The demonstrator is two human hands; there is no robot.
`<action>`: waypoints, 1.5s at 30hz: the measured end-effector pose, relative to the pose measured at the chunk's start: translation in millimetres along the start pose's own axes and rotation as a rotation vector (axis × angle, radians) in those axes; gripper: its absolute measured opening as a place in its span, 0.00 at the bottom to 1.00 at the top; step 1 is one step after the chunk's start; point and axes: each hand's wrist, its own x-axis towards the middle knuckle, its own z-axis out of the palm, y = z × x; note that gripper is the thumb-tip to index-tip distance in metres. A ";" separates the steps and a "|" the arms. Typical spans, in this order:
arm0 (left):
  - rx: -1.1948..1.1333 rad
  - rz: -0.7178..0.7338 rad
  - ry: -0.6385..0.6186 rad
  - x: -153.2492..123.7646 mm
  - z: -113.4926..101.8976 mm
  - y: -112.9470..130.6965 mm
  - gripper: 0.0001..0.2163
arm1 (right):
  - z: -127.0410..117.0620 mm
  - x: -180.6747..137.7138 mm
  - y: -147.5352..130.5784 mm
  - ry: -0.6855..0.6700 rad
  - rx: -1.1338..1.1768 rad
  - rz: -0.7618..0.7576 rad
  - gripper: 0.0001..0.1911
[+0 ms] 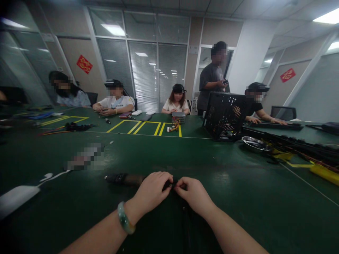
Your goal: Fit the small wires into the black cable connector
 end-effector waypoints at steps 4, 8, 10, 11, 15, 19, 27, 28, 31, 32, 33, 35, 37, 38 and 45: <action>-0.027 -0.008 -0.002 0.5 -1.0 -1.2 0.04 | -0.4 0.6 0.6 -0.006 0.005 0.006 0.07; -0.036 0.018 0.005 1.7 0.0 -3.0 0.04 | 0.3 1.9 2.6 -0.002 0.001 0.005 0.06; -0.040 0.028 0.005 1.8 0.6 -3.5 0.04 | 0.0 1.8 2.2 0.002 -0.002 -0.003 0.06; -0.042 0.030 0.003 1.8 0.7 -3.5 0.03 | -0.3 1.5 1.6 0.003 -0.004 -0.007 0.06; -0.054 0.027 -0.010 1.5 -0.5 -2.6 0.02 | -2.4 -0.8 -1.9 -0.005 0.002 0.004 0.06; -0.061 0.013 -0.040 1.0 -4.8 -0.3 0.03 | -2.6 -2.9 -3.9 -0.026 0.015 0.017 0.06; -0.015 0.006 -0.048 -1.4 -8.7 2.0 0.02 | 1.8 -2.7 -2.0 -0.041 -0.014 -0.024 0.05; -0.011 0.009 -0.044 -1.6 -8.2 1.8 0.02 | 1.9 -2.6 -1.8 -0.037 -0.013 -0.024 0.05; -0.004 0.005 -0.031 -1.7 -6.4 0.7 0.04 | 1.7 -2.3 -1.8 -0.030 -0.005 -0.016 0.05; -0.002 0.002 -0.028 -1.7 -5.7 0.2 0.04 | 1.5 -2.3 -1.9 -0.030 -0.004 -0.013 0.05; -0.001 0.000 -0.026 -1.6 -5.1 -0.3 0.04 | 1.3 -2.5 -2.0 -0.029 -0.005 -0.011 0.05; -0.004 0.011 -0.021 -1.6 -3.4 -1.3 0.04 | 0.9 -3.1 -1.9 -0.024 -0.007 -0.010 0.05; -0.013 0.040 -0.009 -2.0 -1.4 -1.9 0.03 | 0.7 -4.0 -1.3 -0.019 -0.008 -0.014 0.05; -0.019 0.056 -0.001 -2.4 -0.3 -1.9 0.03 | 0.8 -4.5 -1.0 -0.015 -0.009 -0.015 0.04; -0.045 0.085 0.039 -5.5 -0.2 1.9 0.06 | 0.9 -4.7 -0.8 -0.051 0.011 -0.004 0.05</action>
